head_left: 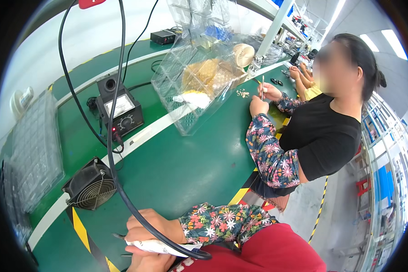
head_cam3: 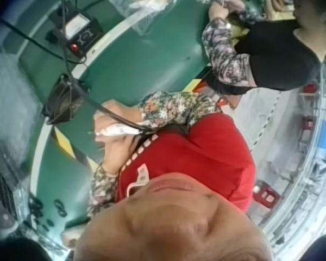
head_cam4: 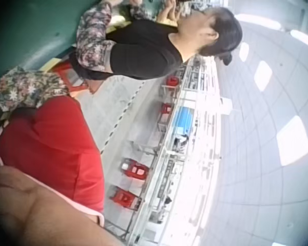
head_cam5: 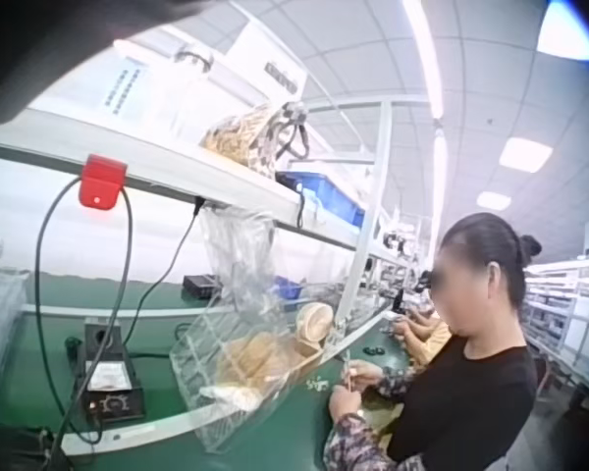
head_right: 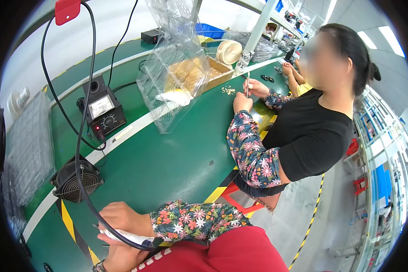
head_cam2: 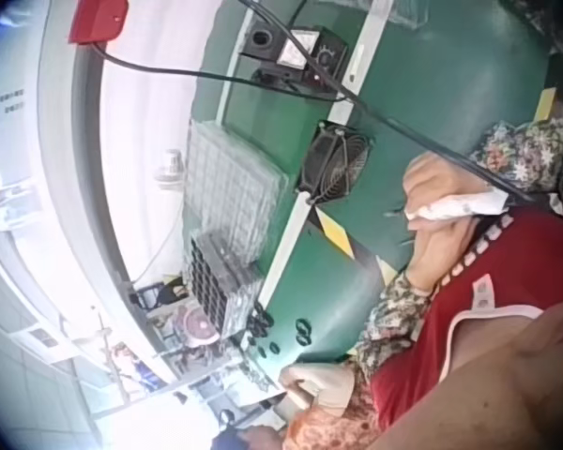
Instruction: The person solders electronic components inside circular casings using a soldering iron and a yellow tool. They then wipe the tip of the soldering iron on a soldering station sponge before continuing to solder the components.
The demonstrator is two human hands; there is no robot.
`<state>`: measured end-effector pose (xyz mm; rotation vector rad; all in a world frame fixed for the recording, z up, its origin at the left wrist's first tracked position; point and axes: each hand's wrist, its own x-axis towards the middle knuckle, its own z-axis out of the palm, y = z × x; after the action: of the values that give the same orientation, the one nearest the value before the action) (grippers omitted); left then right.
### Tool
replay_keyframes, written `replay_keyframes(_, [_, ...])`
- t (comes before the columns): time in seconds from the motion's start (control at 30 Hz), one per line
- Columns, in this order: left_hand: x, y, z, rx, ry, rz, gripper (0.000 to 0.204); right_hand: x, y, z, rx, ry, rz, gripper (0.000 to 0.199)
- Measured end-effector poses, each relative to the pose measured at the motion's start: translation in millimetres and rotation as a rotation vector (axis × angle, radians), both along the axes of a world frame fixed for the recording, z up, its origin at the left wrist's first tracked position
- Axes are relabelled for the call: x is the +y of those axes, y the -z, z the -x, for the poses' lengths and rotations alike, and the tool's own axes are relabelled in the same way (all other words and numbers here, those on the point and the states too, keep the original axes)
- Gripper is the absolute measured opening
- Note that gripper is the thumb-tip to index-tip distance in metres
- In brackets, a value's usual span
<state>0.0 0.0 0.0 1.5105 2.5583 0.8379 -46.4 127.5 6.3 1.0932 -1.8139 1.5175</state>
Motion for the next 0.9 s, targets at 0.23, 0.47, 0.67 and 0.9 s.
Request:
replay_keyframes(0.23, [-3.8,-12.5,-1.3,-0.095,-0.045,-0.017,0.013,-1.0,-1.0,4.4,0.016,-0.013,0.008,0.023])
replay_keyframes(0.47, [2.1,-4.4,0.9,0.008,-0.002,-0.025,0.039,0.1,-2.7,1.3,0.031,0.014,0.028,0.023])
replay_keyframes(0.67, [-5.7,-8.9,-0.6,-0.061,-0.015,0.092,0.03,-0.9,-8.7,4.4,0.027,0.002,0.002,0.021])
replay_keyframes(0.9, [-11.4,5.2,-1.6,0.127,-0.022,-0.026,0.017,3.1,-0.9,14.7,0.226,0.037,-0.012,0.02])
